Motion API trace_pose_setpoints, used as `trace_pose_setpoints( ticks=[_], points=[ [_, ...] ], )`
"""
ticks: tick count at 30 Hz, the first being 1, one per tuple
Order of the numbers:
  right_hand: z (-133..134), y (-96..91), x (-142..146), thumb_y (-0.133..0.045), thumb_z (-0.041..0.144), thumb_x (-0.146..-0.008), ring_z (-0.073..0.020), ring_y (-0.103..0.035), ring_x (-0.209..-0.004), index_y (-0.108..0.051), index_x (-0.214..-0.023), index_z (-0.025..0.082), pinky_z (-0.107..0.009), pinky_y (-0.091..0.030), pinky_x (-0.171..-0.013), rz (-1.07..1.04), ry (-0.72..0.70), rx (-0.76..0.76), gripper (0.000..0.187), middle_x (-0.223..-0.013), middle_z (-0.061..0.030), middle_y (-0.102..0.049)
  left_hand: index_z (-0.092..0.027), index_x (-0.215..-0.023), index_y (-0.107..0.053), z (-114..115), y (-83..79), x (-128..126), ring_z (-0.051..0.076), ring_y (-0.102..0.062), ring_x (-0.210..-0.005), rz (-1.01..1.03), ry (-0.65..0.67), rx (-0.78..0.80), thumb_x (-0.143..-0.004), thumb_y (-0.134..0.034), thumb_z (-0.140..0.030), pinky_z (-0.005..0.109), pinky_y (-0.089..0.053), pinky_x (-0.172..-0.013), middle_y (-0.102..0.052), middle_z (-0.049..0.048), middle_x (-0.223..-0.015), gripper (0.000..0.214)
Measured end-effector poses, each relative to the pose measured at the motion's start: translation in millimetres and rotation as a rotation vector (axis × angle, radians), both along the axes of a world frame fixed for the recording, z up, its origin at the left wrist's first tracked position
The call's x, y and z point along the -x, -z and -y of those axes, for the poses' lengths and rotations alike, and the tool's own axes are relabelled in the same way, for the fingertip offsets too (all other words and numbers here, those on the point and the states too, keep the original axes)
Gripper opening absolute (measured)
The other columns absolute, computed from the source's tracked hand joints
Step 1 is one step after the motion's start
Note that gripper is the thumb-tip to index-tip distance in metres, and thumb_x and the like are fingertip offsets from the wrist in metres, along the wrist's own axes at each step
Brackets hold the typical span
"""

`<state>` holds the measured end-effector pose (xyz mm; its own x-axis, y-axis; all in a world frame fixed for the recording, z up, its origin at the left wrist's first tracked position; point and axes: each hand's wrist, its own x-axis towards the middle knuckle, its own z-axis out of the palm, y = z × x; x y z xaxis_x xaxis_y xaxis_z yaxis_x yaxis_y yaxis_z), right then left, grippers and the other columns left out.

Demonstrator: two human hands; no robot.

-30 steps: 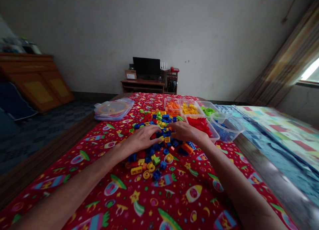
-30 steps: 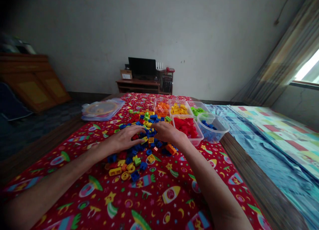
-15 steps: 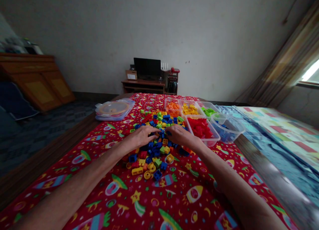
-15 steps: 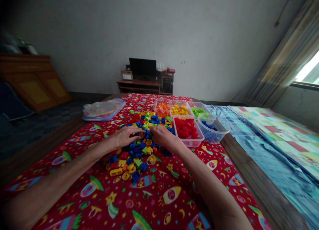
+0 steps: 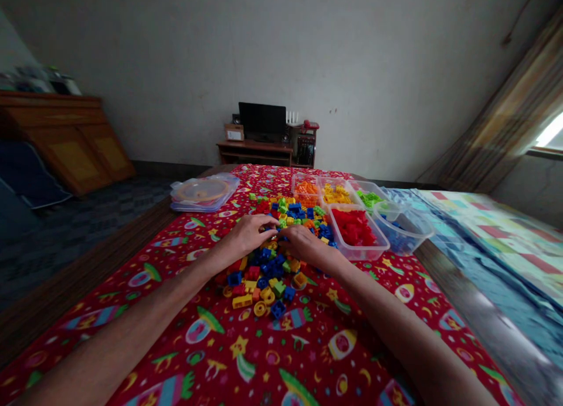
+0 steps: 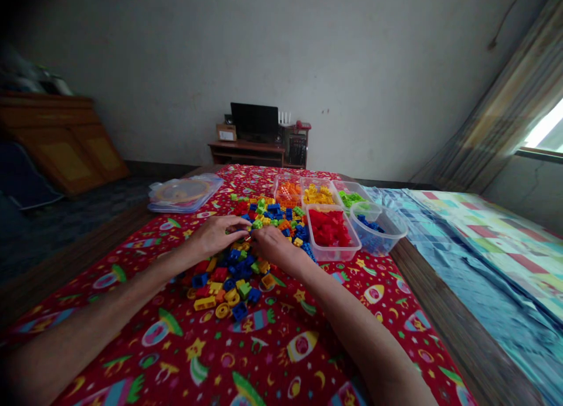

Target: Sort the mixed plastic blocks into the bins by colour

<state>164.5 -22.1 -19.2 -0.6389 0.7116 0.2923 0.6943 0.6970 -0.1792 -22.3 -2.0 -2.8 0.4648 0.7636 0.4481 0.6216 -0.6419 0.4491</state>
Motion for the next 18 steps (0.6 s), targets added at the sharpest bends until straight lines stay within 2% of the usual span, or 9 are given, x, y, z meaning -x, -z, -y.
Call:
trace_pose_setpoints(
  ticks=[6,10,14,18],
  points=[
    [4.2,-13.2,-5.9,-0.057,0.011,-0.08,-0.0148,-0.058,-0.079,-0.065,-0.095,0.011,-0.023,-0.042,-0.072,-0.002,0.082,0.092,0.017,-0.083,-0.0068,-0.065,-0.017,-0.097,-0.068,-6.6,12.1,-2.1,0.019,-0.069,-0.078,0.197,0.076,0.177,-0.077,-0.06,-0.039,0.028,-0.056,-0.071,-0.073,0.005,-0.091,0.031],
    [8.7,-4.7,-6.3,-0.059,0.016,-0.082,-0.0172,-0.057,-0.087,-0.062,-0.097,0.011,-0.027,-0.044,-0.078,0.042,0.017,0.013,0.017,-0.091,-0.0102,-0.063,-0.017,-0.093,-0.069,-6.8,15.5,-3.3,0.019,-0.069,-0.079,0.173,0.073,0.163,-0.076,-0.06,-0.037,0.028,-0.056,-0.071,-0.073,0.0047,-0.094,0.028],
    [11.7,-2.1,-1.9,-0.051,0.005,-0.081,-0.0157,-0.055,-0.082,-0.062,-0.094,0.009,-0.026,-0.043,-0.075,0.039,0.039,-0.042,0.017,-0.089,-0.0103,-0.063,-0.018,-0.089,-0.07,-4.1,14.6,-4.6,0.02,-0.068,-0.083,0.145,0.06,0.129,-0.075,-0.06,-0.035,0.03,-0.055,-0.075,-0.073,0.005,-0.095,0.024],
    [6.0,-16.6,-0.7,-0.055,0.008,-0.076,-0.0126,-0.054,-0.069,-0.067,-0.087,0.011,-0.023,-0.04,-0.065,-0.151,0.148,0.107,0.016,-0.074,-0.004,-0.063,-0.017,-0.096,-0.068,-2.1,12.4,-6.6,0.021,-0.067,-0.085,0.223,0.066,0.171,-0.075,-0.062,-0.039,0.032,-0.055,-0.076,-0.072,0.0061,-0.095,0.03]
  ],
)
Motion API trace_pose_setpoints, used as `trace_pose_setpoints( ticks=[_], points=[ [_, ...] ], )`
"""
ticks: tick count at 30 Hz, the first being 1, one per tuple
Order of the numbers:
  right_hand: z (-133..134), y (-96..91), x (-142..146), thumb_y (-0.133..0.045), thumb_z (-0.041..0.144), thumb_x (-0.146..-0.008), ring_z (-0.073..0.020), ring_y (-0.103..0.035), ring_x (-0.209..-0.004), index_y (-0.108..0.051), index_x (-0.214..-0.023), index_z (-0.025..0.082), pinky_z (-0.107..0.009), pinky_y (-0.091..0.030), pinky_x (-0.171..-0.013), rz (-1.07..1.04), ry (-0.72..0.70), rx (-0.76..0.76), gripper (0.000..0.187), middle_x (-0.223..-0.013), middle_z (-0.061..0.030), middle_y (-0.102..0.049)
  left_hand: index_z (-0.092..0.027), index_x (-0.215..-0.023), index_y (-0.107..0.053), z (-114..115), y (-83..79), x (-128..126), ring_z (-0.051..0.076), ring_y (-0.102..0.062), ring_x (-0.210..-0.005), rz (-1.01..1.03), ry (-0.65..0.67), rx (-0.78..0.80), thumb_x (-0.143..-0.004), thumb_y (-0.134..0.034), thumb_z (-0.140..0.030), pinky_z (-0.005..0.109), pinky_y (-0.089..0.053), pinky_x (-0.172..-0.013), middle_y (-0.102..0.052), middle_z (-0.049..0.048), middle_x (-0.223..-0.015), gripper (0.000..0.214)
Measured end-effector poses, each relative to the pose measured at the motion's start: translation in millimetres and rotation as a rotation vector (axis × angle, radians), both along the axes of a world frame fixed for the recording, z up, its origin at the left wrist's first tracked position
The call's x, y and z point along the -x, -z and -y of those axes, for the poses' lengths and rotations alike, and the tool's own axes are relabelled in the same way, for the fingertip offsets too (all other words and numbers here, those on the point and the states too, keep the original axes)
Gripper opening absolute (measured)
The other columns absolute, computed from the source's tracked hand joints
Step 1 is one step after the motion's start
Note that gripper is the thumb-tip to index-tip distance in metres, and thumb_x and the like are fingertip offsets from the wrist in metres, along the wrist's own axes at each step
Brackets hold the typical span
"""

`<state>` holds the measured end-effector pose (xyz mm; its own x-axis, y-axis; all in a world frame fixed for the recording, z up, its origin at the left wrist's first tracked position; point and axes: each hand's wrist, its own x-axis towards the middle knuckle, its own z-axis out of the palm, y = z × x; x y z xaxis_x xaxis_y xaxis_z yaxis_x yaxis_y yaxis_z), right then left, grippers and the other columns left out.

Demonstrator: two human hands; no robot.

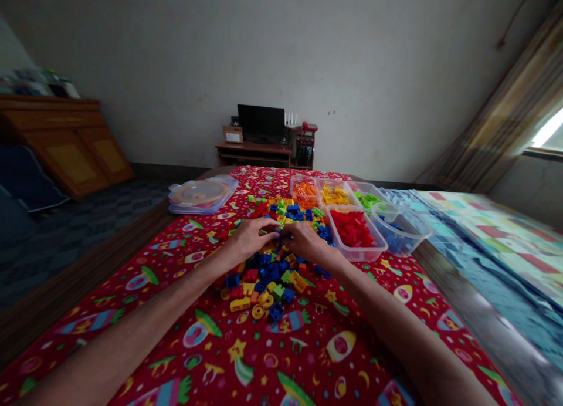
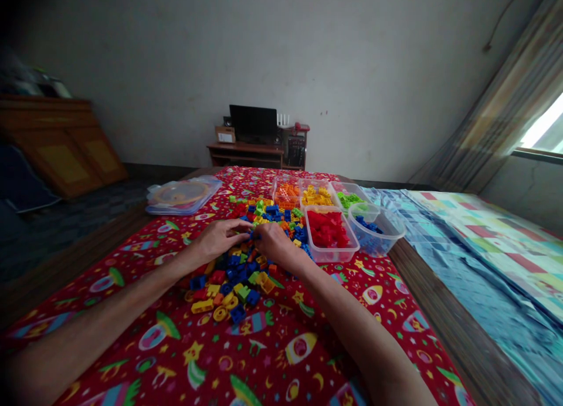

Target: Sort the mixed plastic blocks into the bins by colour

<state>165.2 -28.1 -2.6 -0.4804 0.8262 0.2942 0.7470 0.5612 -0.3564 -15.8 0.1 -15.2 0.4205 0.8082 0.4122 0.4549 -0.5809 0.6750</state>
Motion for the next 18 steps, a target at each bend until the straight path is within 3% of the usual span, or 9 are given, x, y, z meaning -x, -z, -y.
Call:
trace_pose_setpoints(
  ticks=[4,7,10,14,18],
  points=[
    [-6.7,-11.5,-0.4,-0.059,0.016,-0.075,-0.0099,-0.055,-0.064,-0.068,-0.081,0.014,-0.02,-0.037,-0.059,-0.322,0.075,0.221,0.011,-0.067,0.0014,-0.063,-0.015,-0.11,-0.06,1.7,-2.7,-2.1,0.018,-0.066,-0.076,0.15,-0.022,0.09,-0.074,-0.062,-0.043,0.03,-0.054,-0.068,-0.068,0.006,-0.089,0.046],
    [-9.7,-8.5,1.9,-0.062,0.019,-0.073,-0.0096,-0.057,-0.063,-0.065,-0.083,0.013,-0.02,-0.041,-0.059,-0.579,-0.003,0.41,0.012,-0.069,0.0019,-0.064,-0.013,-0.116,-0.055,2.8,-4.1,-3.4,0.014,-0.063,-0.064,0.245,-0.067,0.149,-0.074,-0.062,-0.045,0.026,-0.051,-0.059,-0.062,0.0032,-0.084,0.053],
    [-13.3,0.6,5.8,-0.07,0.028,-0.068,-0.0103,-0.058,-0.06,-0.061,-0.087,0.013,-0.021,-0.043,-0.058,-0.734,-0.095,0.539,0.026,-0.067,0.0022,-0.063,-0.014,-0.116,-0.053,2.7,-2.8,-4.7,0.014,-0.062,-0.062,0.31,-0.09,0.189,-0.071,-0.065,-0.047,0.024,-0.05,-0.056,-0.058,0.0005,-0.08,0.056],
    [-16.2,9.4,9.7,-0.077,0.037,-0.062,-0.0109,-0.057,-0.06,-0.061,-0.087,0.015,-0.02,-0.041,-0.055,-0.678,-0.078,0.493,0.037,-0.065,0.0025,-0.062,-0.017,-0.119,-0.05,1.2,3.2,-6.1,0.015,-0.064,-0.064,0.36,-0.08,0.216,-0.068,-0.069,-0.048,0.023,-0.049,-0.053,-0.057,-0.0009,-0.08,0.062],
    [-7.3,2.9,12.0,-0.075,0.034,-0.066,-0.0092,-0.054,-0.057,-0.065,-0.087,0.015,-0.019,-0.036,-0.052,-0.479,0.007,0.341,0.031,-0.061,0.0041,-0.059,-0.017,-0.122,-0.048,4.3,5.7,-7.9,0.015,-0.064,-0.063,0.33,-0.093,0.211,-0.067,-0.07,-0.05,0.023,-0.049,-0.051,-0.059,0.0,-0.082,0.068]
  ],
)
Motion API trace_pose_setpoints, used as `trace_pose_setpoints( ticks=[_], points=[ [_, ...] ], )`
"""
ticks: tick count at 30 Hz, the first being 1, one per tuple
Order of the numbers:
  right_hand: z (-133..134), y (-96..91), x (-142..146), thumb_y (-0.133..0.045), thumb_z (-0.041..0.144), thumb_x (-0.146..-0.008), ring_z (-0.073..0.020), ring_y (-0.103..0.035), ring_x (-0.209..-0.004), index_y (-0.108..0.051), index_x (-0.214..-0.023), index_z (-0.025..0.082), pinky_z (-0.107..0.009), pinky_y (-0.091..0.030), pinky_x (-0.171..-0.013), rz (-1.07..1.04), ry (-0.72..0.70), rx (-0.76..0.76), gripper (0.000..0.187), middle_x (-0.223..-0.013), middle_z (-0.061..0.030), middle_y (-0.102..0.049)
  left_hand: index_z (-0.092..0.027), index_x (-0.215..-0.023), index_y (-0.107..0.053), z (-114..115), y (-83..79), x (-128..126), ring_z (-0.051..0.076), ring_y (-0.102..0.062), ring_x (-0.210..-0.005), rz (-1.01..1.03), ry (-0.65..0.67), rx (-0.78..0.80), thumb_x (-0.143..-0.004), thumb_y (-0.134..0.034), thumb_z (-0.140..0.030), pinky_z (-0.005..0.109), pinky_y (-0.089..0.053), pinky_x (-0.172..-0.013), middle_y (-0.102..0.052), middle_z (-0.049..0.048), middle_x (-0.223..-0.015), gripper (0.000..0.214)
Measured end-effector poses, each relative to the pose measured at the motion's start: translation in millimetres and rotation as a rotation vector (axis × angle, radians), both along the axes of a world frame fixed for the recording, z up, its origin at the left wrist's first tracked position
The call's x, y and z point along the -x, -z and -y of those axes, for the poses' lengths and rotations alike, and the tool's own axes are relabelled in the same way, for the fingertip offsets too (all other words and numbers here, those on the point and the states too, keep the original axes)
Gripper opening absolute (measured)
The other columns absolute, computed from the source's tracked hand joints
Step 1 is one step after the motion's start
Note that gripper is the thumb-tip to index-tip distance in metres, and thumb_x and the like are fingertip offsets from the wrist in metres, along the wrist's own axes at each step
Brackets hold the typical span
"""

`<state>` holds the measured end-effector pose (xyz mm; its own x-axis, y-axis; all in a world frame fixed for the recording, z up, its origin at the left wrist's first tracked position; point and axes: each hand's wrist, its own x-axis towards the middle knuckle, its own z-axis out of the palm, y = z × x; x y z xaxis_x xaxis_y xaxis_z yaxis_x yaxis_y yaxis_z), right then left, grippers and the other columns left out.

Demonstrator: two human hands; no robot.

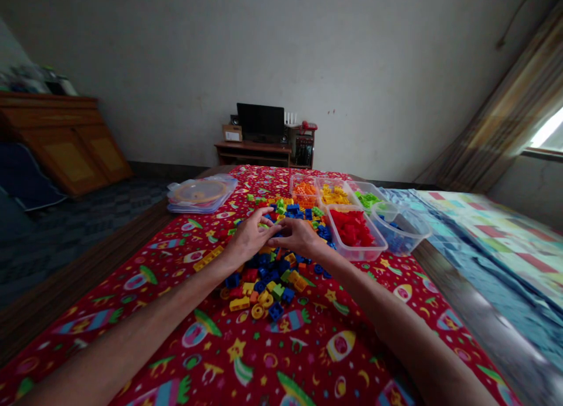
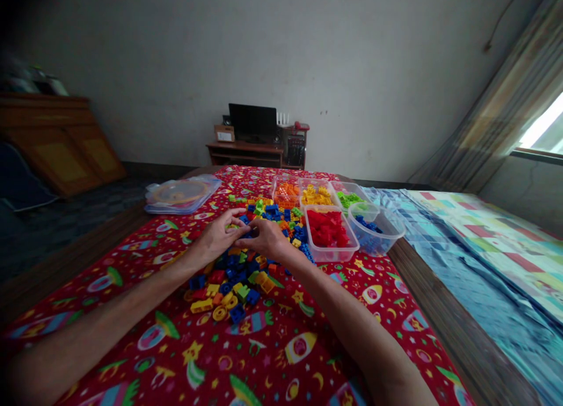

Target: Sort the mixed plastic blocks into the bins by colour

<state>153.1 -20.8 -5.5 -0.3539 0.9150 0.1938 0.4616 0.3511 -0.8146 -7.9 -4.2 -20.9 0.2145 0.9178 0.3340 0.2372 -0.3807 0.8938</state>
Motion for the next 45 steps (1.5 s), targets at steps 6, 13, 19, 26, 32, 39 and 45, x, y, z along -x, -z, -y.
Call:
trace_pose_setpoints(
  ticks=[6,13,19,26,32,39,45],
  points=[
    [7.7,-32.3,-17.5,-0.063,0.024,-0.073,-0.0088,-0.053,-0.059,-0.069,-0.086,0.012,-0.02,-0.035,-0.055,0.221,0.131,-0.213,0.018,-0.064,0.0013,-0.061,-0.017,-0.122,-0.049,8.6,-7.8,-2.7,0.018,-0.067,-0.065,-0.034,0.046,0.022,-0.082,-0.052,-0.052,0.029,-0.055,-0.058,-0.064,0.0035,-0.085,0.053],
    [0.2,-80.4,-135.3,-0.059,0.022,-0.074,-0.0117,-0.058,-0.055,-0.069,-0.084,0.013,-0.023,-0.039,-0.055,0.409,0.677,-0.385,0.018,-0.063,-0.0018,-0.064,-0.016,-0.101,-0.064,5.6,-14.7,4.0,0.017,-0.068,-0.068,-0.304,0.078,-0.181,-0.085,-0.045,-0.035,0.028,-0.055,-0.063,-0.07,0.006,-0.091,0.032],
    [12.9,-86.0,-216.2,-0.062,0.025,-0.078,-0.0133,-0.056,-0.045,-0.071,-0.088,0.007,-0.028,-0.039,-0.053,0.593,0.85,0.003,0.023,-0.054,-0.0075,-0.063,-0.021,-0.09,-0.071,17.7,-26.5,0.5,0.019,-0.066,-0.086,-0.576,0.174,-0.33,-0.083,-0.049,-0.025,0.028,-0.051,-0.079,-0.072,0.0031,-0.091,0.023],
    [10.4,-87.1,-183.5,-0.049,0.023,-0.086,-0.0136,-0.058,-0.058,-0.071,-0.095,0.008,-0.027,-0.038,-0.06,0.576,0.752,-0.355,0.027,-0.071,-0.0122,-0.068,-0.02,-0.108,-0.065,33.4,-24.2,-4.1,0.019,-0.062,-0.101,-0.734,0.411,-0.435,-0.087,-0.055,-0.033,0.029,-0.046,-0.091,-0.067,0.0064,-0.108,0.026],
    [19.0,-74.2,-92.2,-0.054,0.013,-0.078,-0.0106,-0.057,-0.063,-0.07,-0.086,0.017,-0.021,-0.038,-0.058,0.582,0.108,-0.305,0.018,-0.073,-0.0014,-0.067,-0.026,-0.119,-0.058,43.2,4.6,0.4,0.024,-0.05,-0.121,-0.814,0.448,-0.586,-0.084,-0.061,-0.043,0.035,-0.037,-0.103,-0.057,0.0074,-0.128,0.039],
    [37.2,-30.7,-33.1,-0.062,0.022,-0.08,-0.0262,-0.062,-0.098,-0.065,-0.109,0.014,-0.033,-0.046,-0.078,0.92,-0.158,-0.235,0.03,-0.107,-0.0154,-0.066,-0.018,-0.101,-0.06,28.2,-3.4,1.9,0.021,-0.061,-0.092,-0.967,0.279,-0.481,-0.085,-0.056,-0.03,0.03,-0.048,-0.08,-0.063,0.0064,-0.099,0.02],
    [42.3,-11.6,-23.5,-0.061,0.032,-0.085,-0.0268,-0.06,-0.1,-0.059,-0.115,0.012,-0.034,-0.046,-0.082,0.925,-0.07,-0.326,0.037,-0.107,-0.0172,-0.064,-0.02,-0.103,-0.061,8.9,4.8,11.3,0.021,-0.06,-0.095,-0.843,0.145,-0.493,-0.082,-0.056,-0.026,0.031,-0.048,-0.086,-0.063,0.0061,-0.102,0.022]
  ],
)
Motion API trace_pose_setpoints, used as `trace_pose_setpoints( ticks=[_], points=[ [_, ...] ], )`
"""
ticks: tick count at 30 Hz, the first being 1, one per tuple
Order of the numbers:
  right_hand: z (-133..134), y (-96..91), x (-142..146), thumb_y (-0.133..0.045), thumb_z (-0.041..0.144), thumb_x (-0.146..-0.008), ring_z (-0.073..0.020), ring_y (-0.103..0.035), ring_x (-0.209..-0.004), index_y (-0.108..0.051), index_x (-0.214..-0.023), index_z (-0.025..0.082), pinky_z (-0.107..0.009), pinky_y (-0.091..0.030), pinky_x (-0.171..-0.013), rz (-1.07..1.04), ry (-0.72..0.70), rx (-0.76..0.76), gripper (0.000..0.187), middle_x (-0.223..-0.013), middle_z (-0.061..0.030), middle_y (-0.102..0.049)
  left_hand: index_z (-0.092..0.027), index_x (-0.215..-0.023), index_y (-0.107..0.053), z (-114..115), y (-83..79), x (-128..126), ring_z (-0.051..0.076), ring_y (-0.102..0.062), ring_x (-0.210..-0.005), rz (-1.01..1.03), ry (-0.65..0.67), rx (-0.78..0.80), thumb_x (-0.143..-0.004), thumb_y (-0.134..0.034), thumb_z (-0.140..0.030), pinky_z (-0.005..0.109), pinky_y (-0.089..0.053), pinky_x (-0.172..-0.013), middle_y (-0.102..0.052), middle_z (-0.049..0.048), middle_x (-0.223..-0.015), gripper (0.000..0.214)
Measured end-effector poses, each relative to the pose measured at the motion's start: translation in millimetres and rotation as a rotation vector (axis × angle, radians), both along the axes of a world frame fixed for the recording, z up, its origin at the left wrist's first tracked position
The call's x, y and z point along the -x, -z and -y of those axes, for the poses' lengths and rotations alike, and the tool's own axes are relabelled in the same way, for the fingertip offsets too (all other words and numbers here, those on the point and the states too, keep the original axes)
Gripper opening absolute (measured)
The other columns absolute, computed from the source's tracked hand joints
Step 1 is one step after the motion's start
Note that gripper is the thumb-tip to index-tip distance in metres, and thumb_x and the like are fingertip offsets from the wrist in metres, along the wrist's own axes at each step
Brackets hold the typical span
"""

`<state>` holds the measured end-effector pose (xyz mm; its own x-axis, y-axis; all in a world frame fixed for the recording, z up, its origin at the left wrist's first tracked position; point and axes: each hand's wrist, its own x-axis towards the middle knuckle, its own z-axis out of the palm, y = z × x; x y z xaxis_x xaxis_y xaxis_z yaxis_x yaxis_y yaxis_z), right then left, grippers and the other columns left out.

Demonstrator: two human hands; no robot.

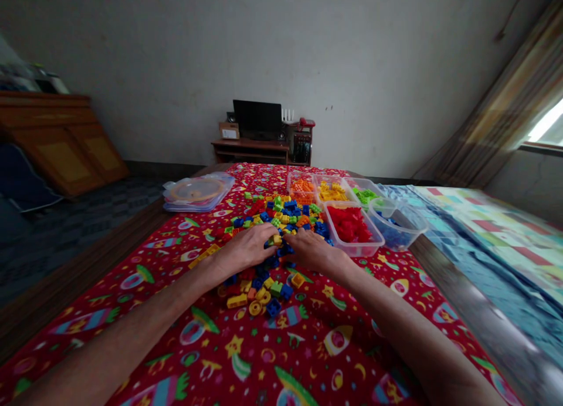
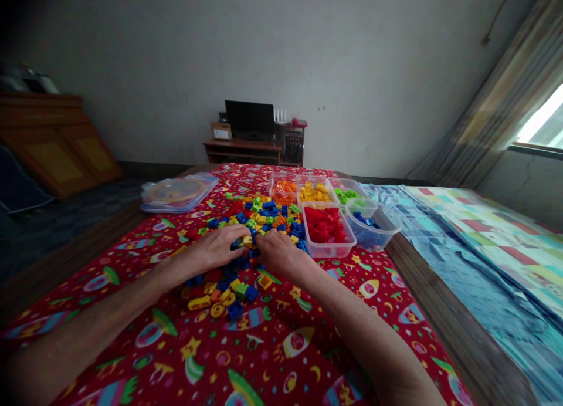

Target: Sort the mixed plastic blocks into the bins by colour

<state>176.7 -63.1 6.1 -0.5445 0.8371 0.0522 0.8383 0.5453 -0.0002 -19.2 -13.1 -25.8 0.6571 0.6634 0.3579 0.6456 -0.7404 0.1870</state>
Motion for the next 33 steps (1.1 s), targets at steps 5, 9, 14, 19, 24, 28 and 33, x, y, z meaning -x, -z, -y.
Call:
trace_pose_setpoints(
  ticks=[5,9,14,19,24,28,33],
  points=[
    [3.7,10.7,1.0,-0.058,0.032,-0.088,-0.0247,-0.056,-0.103,-0.055,-0.119,0.011,-0.035,-0.045,-0.086,-0.1,-0.05,-0.111,0.038,-0.103,-0.016,-0.063,-0.02,-0.104,-0.062,-6.6,1.1,2.1,0.023,-0.06,-0.097,0.072,-0.038,-0.025,-0.082,-0.05,-0.019,0.034,-0.048,-0.088,-0.064,0.0074,-0.102,0.025],
    [-4.1,13.9,-5.6,-0.06,0.029,-0.086,-0.0203,-0.058,-0.093,-0.059,-0.109,0.013,-0.032,-0.046,-0.081,-0.144,-0.121,-0.093,0.028,-0.097,-0.0119,-0.063,-0.019,-0.104,-0.062,-4.3,-3.1,0.4,0.022,-0.06,-0.096,0.07,0.005,-0.018,-0.087,-0.048,-0.026,0.036,-0.049,-0.087,-0.064,0.0079,-0.103,0.023],
    [-9.7,10.8,-9.2,-0.053,0.007,-0.083,-0.0166,-0.058,-0.09,-0.061,-0.103,0.013,-0.026,-0.044,-0.079,-0.132,-0.133,-0.028,0.022,-0.097,-0.0094,-0.064,-0.019,-0.104,-0.062,-2.5,-1.9,1.1,0.022,-0.059,-0.096,0.08,0.02,-0.054,-0.09,-0.045,-0.029,0.035,-0.049,-0.087,-0.063,0.008,-0.103,0.025],
    [-7.1,2.2,-6.9,-0.051,0.004,-0.081,-0.0183,-0.058,-0.095,-0.063,-0.105,0.009,-0.026,-0.044,-0.082,-0.09,-0.086,0.019,0.027,-0.101,-0.0121,-0.065,-0.018,-0.105,-0.061,-4.0,2.7,1.7,0.021,-0.058,-0.096,0.042,0.043,-0.117,-0.093,-0.041,-0.029,0.035,-0.048,-0.087,-0.062,0.0087,-0.103,0.026],
    [-17.3,-11.4,-12.5,-0.053,0.006,-0.079,-0.0167,-0.062,-0.087,-0.069,-0.099,0.011,-0.023,-0.044,-0.076,-0.224,-0.03,0.097,0.026,-0.094,-0.0099,-0.069,-0.018,-0.107,-0.059,0.2,-0.8,1.0,0.021,-0.057,-0.098,-0.013,0.054,-0.118,-0.095,-0.038,-0.028,0.035,-0.047,-0.087,-0.061,0.009,-0.104,0.026],
    [-33.4,-14.5,-23.0,-0.055,0.006,-0.076,-0.0139,-0.063,-0.073,-0.073,-0.092,0.015,-0.021,-0.043,-0.064,-0.309,0.011,0.179,0.025,-0.083,-0.0051,-0.071,-0.018,-0.107,-0.059,5.2,-6.0,0.0,0.021,-0.057,-0.097,-0.048,0.035,-0.127,-0.095,-0.037,-0.026,0.034,-0.047,-0.086,-0.061,0.0086,-0.103,0.026],
    [-39.7,-17.4,-31.3,-0.055,0.005,-0.075,-0.0136,-0.063,-0.072,-0.073,-0.092,0.015,-0.02,-0.043,-0.062,-0.367,0.027,0.188,0.027,-0.082,-0.0053,-0.071,-0.016,-0.104,-0.062,9.9,-13.9,-9.4,0.021,-0.055,-0.102,-0.037,0.074,-0.195,-0.094,-0.043,-0.022,0.034,-0.045,-0.087,-0.061,0.0096,-0.108,0.022]
  ],
)
